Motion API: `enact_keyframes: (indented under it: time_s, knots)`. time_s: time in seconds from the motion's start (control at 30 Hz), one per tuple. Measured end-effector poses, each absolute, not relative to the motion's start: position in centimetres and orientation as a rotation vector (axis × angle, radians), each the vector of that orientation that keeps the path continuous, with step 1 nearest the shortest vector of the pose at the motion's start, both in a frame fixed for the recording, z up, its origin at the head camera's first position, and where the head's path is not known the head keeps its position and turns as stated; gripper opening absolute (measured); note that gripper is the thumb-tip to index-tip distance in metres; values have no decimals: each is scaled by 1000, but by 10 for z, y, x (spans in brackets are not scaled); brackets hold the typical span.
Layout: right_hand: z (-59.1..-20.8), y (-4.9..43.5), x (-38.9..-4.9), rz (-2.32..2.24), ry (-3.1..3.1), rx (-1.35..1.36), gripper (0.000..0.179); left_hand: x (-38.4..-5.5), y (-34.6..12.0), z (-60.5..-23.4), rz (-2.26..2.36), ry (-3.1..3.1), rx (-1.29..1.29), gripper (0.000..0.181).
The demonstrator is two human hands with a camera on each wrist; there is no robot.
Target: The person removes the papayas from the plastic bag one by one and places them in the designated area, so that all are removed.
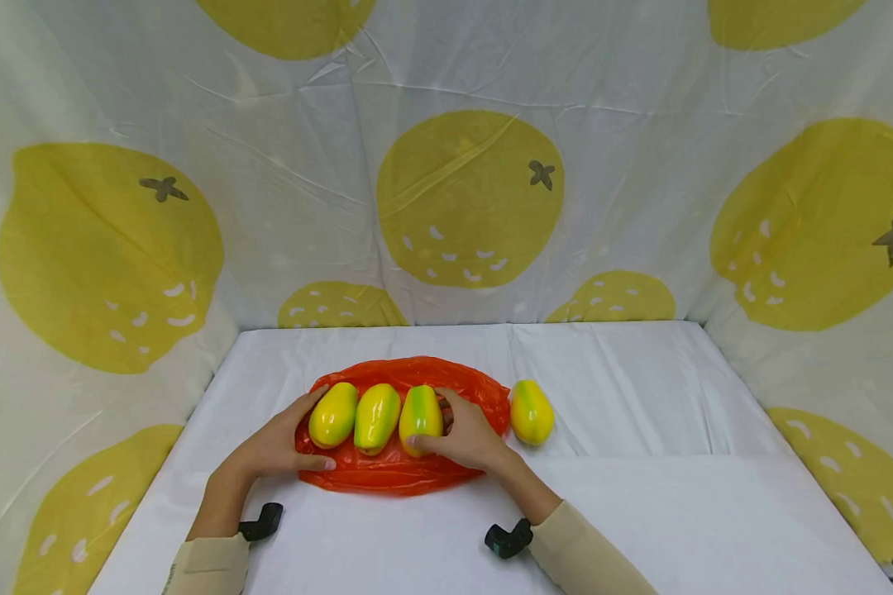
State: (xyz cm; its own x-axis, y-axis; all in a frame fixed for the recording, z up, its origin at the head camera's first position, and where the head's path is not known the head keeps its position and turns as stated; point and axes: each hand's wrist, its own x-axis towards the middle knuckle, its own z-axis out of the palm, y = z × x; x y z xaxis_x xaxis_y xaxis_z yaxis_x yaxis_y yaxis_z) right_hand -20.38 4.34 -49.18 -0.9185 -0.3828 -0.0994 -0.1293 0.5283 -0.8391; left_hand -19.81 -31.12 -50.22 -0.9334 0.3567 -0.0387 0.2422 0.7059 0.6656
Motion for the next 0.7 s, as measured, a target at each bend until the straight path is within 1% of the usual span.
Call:
enact_keyframes:
  time_s: [0.3,0.7]
  knots:
    - [-489,50,-201,-1324,2521,-420,94,-197,-310,-504,1018,2759,520,121]
    - [-481,59,-199,-1369,2530,-435,94,-197,-311,-504,992,2771,458,125]
